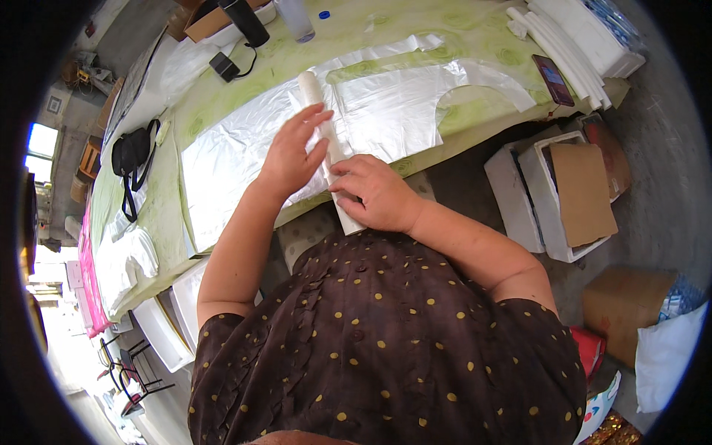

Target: The person wraps small white rectangular items in clear plastic film on a table. They roll the film around each item, fold the ends, and place the wrapped items into a white tray. The person repeats this process for several items.

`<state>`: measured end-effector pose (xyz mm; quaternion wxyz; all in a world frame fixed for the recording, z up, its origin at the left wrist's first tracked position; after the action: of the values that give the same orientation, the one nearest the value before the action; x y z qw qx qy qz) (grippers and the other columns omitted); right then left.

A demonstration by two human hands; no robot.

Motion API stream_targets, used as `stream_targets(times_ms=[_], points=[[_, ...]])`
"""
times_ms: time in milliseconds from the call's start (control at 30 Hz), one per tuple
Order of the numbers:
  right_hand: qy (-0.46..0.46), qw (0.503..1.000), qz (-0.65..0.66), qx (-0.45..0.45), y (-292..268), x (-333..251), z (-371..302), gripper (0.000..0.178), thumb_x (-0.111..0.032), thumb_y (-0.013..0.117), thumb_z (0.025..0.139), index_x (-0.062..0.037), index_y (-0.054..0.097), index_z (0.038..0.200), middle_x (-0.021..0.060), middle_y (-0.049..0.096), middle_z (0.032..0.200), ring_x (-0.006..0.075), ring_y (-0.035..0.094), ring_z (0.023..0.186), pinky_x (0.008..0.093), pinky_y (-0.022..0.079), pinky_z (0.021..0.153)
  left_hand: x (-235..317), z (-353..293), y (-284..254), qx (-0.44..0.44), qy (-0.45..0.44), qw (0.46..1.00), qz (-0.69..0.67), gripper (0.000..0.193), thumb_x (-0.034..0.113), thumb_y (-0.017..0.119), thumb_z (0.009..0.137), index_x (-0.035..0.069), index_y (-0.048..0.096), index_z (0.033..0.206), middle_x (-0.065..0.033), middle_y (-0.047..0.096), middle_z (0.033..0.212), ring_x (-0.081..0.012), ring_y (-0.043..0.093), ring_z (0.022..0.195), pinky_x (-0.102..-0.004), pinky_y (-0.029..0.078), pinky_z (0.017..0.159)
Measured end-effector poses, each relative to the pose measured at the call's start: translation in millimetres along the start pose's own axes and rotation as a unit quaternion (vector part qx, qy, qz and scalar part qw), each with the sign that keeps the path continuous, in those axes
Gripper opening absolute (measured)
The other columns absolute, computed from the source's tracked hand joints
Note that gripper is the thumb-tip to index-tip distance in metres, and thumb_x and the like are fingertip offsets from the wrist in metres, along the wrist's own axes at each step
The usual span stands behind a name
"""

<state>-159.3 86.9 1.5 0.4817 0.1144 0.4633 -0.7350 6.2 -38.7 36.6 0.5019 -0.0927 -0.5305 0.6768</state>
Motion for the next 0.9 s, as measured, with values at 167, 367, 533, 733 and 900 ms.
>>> stream_targets(times_ms=[167, 367, 533, 733, 900], points=[[0.033, 0.998, -0.019, 0.045, -9, 4, 0, 0.023, -0.011, 0.071, 0.08, -0.008, 0.072, 0.103, 0.0129, 0.066, 0.118, 0.034, 0.059, 0.112, 0.0432, 0.047, 0.099, -13, -14, 6, 0.002, -0.098, 0.995, -0.034, 0.026, 0.021, 0.069, 0.089, 0.009, 0.073, 0.111, -0.0137, 0.063, 0.133, -0.0342, 0.058, 0.123, -0.0439, 0.047, 0.101], [0.05, 0.987, -0.149, 0.045, -12, 39, 12, 0.028, -0.015, 0.072, 0.083, -0.009, 0.07, 0.11, 0.0154, 0.059, 0.13, 0.038, 0.05, 0.126, 0.0461, 0.04, 0.108, -20, -53, 10, 0.031, -0.088, 0.995, 0.034, 0.032, 0.023, 0.071, 0.087, 0.01, 0.072, 0.116, -0.0125, 0.058, 0.141, -0.0385, 0.045, 0.137, -0.048, 0.034, 0.114], [0.11, 0.958, -0.265, -0.02, 6, 86, 59, 0.043, -0.033, 0.071, 0.086, -0.0169, 0.067, 0.126, 0.019, 0.043, 0.15, 0.0457, 0.031, 0.142, 0.0575, 0.027, 0.117, -31, -70, 9, 0.054, -0.135, 0.989, -0.012, 0.035, 0.022, 0.069, 0.088, 0.011, 0.07, 0.121, -0.0116, 0.051, 0.149, -0.0377, 0.04, 0.143, -0.047, 0.032, 0.117], [0.261, 0.911, -0.299, -0.11, 23, 119, 139, 0.058, -0.05, 0.068, 0.087, -0.0254, 0.061, 0.139, 0.0198, 0.028, 0.162, 0.0458, 0.017, 0.151, 0.065, 0.017, 0.119, -32, -71, 13, 0.068, -0.145, 0.986, -0.034, 0.035, 0.02, 0.068, 0.088, 0.011, 0.07, 0.122, -0.0114, 0.051, 0.15, -0.0372, 0.039, 0.144, -0.0461, 0.033, 0.117], [0.337, 0.877, -0.324, -0.108, 24, 149, 170, 0.069, -0.048, 0.065, 0.089, -0.0096, 0.053, 0.145, 0.0102, 0.033, 0.162, 0.0377, 0.018, 0.152, 0.0672, 0.015, 0.119, -33, -71, 14, 0.072, -0.141, 0.987, -0.036, 0.037, 0.02, 0.068, 0.087, 0.011, 0.069, 0.123, -0.0108, 0.052, 0.15, -0.0362, 0.039, 0.144, -0.0456, 0.033, 0.117]])
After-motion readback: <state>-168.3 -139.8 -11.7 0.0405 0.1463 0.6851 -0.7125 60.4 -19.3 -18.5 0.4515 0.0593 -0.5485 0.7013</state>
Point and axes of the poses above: each hand's wrist, its own z-axis towards the middle knuckle, its own y-axis out of the palm, x = y × z, the point moved 2 cm from there along z, towards the middle knuckle
